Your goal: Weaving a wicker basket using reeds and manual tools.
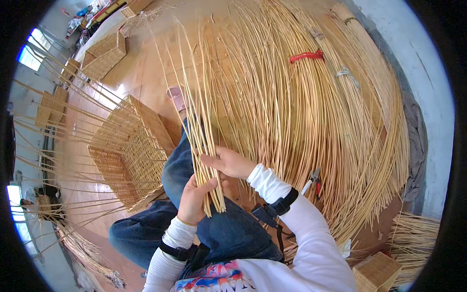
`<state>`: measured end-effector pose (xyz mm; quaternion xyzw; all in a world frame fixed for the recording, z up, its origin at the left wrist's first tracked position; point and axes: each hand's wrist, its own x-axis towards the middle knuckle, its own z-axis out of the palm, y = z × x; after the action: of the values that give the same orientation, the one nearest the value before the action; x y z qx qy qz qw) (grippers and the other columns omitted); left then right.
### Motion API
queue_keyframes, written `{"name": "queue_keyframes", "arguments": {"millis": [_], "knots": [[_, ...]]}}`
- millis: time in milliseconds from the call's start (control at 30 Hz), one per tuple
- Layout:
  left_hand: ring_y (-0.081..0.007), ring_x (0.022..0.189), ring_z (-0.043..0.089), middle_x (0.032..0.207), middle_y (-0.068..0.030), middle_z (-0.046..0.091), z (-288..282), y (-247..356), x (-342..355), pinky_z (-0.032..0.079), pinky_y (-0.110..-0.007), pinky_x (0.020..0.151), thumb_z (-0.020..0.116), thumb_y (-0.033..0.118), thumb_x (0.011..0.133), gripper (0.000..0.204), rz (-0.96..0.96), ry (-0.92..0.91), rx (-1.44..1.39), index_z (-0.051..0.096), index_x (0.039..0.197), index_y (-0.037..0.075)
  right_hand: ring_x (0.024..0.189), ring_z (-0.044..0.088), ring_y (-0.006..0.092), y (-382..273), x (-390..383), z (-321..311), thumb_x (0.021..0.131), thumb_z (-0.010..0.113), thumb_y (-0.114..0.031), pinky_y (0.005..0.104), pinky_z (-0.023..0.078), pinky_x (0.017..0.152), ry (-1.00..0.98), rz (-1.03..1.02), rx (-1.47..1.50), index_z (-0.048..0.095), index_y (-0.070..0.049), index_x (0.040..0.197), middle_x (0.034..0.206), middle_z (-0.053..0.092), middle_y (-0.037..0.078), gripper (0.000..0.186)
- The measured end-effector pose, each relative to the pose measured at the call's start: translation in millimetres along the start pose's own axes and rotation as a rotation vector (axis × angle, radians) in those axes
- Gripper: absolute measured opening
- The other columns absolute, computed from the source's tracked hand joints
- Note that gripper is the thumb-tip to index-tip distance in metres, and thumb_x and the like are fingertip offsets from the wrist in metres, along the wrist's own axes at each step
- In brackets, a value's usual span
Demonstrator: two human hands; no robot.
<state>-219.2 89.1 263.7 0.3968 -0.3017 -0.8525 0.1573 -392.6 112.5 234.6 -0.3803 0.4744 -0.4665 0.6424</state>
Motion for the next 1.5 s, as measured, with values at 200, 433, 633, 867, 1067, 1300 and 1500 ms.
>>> {"name": "queue_keyframes", "arguments": {"millis": [200, 433, 633, 867, 1067, 1300, 1500], "knots": [[-0.0185, 0.087, 0.069, 0.105, -0.0126, 0.068, 2.0, -12.0, 3.5, 0.058, -0.03, 0.071, 0.054, -0.001, 0.093, 0.023, 0.079, 0.06, -0.095, 0.054, 0.116, -0.001, 0.098, 0.06, 0.0143, 2.6, -7.1, -3.3, 0.098, 0.056, -0.036, 0.0299, 0.049, 0.086, 0.001, 0.096, -0.011, 0.056, 0.004, 0.123, 0.11, 0.064, 0.008, 0.047], [-0.0165, 0.08, 0.068, 0.1, -0.0118, 0.069, 0.0, -9.0, 11.1, 0.058, -0.029, 0.069, 0.057, 0.002, 0.093, 0.024, -0.009, 0.064, -0.074, 0.055, 0.117, 0.001, 0.086, 0.057, 0.0099, 23.6, -6.9, -4.6, 0.1, 0.053, -0.034, 0.0246, 0.048, 0.076, 0.435, 0.084, -0.055, 0.059, 0.002, 0.119, 0.095, 0.064, 0.003, 0.042], [-0.0186, 0.081, 0.068, 0.099, -0.011, 0.068, -1.9, -14.2, 17.9, 0.058, -0.031, 0.071, 0.056, 0.002, 0.094, 0.023, -0.031, 0.01, -0.146, 0.056, 0.117, 0.001, 0.077, 0.059, 0.0079, 29.9, -13.9, 0.8, 0.097, 0.059, -0.03, 0.0225, 0.048, 0.07, 0.384, -0.084, 0.385, 0.062, 0.002, 0.109, 0.089, 0.065, 0.002, 0.034], [-0.0213, 0.088, 0.068, 0.103, -0.0125, 0.066, -3.4, -19.2, 22.3, 0.058, -0.035, 0.076, 0.056, 0.003, 0.094, 0.025, -0.094, 0.005, -0.107, 0.055, 0.119, 0.001, 0.075, 0.058, 0.0089, 35.3, -12.9, -2.9, 0.096, 0.058, -0.021, 0.0239, 0.048, 0.067, 0.446, -0.173, 0.069, 0.059, 0.003, 0.11, 0.086, 0.063, 0.003, 0.027], [-0.0173, 0.079, 0.064, 0.107, -0.0143, 0.065, -9.4, -12.2, 18.5, 0.055, -0.03, 0.069, 0.055, 0.009, 0.096, 0.03, -0.05, -0.018, -0.139, 0.052, 0.125, 0.002, 0.064, 0.055, 0.0194, 106.0, -4.8, -53.1, 0.097, 0.053, -0.026, 0.0353, 0.045, 0.061, 0.832, -0.16, -0.205, 0.056, 0.001, 0.104, 0.07, 0.058, 0.008, 0.028], [-0.0143, 0.066, 0.055, 0.109, -0.016, 0.065, -11.7, -9.8, 17.8, 0.047, -0.025, 0.058, 0.048, 0.013, 0.099, 0.033, 0.016, -0.128, -0.204, 0.047, 0.131, 0.005, 0.121, 0.052, 0.0362, 127.4, -10.6, -61.1, 0.092, 0.058, -0.039, 0.0368, 0.039, 0.105, 0.767, 0.109, -0.765, 0.045, 0.008, 0.134, 0.129, 0.054, 0.027, 0.064], [-0.0212, 0.079, 0.065, 0.113, -0.0184, 0.064, -4.2, -12.9, 15.3, 0.057, -0.032, 0.07, 0.051, 0.003, 0.096, 0.035, -0.097, -0.072, -0.17, 0.044, 0.13, 0.004, 0.097, 0.058, 0.0111, 26.1, -3.7, -17.8, 0.096, 0.055, -0.013, 0.0268, 0.047, 0.085, 0.212, -0.077, 0.205, 0.052, 0.003, 0.128, 0.109, 0.063, 0.006, 0.036]]}}
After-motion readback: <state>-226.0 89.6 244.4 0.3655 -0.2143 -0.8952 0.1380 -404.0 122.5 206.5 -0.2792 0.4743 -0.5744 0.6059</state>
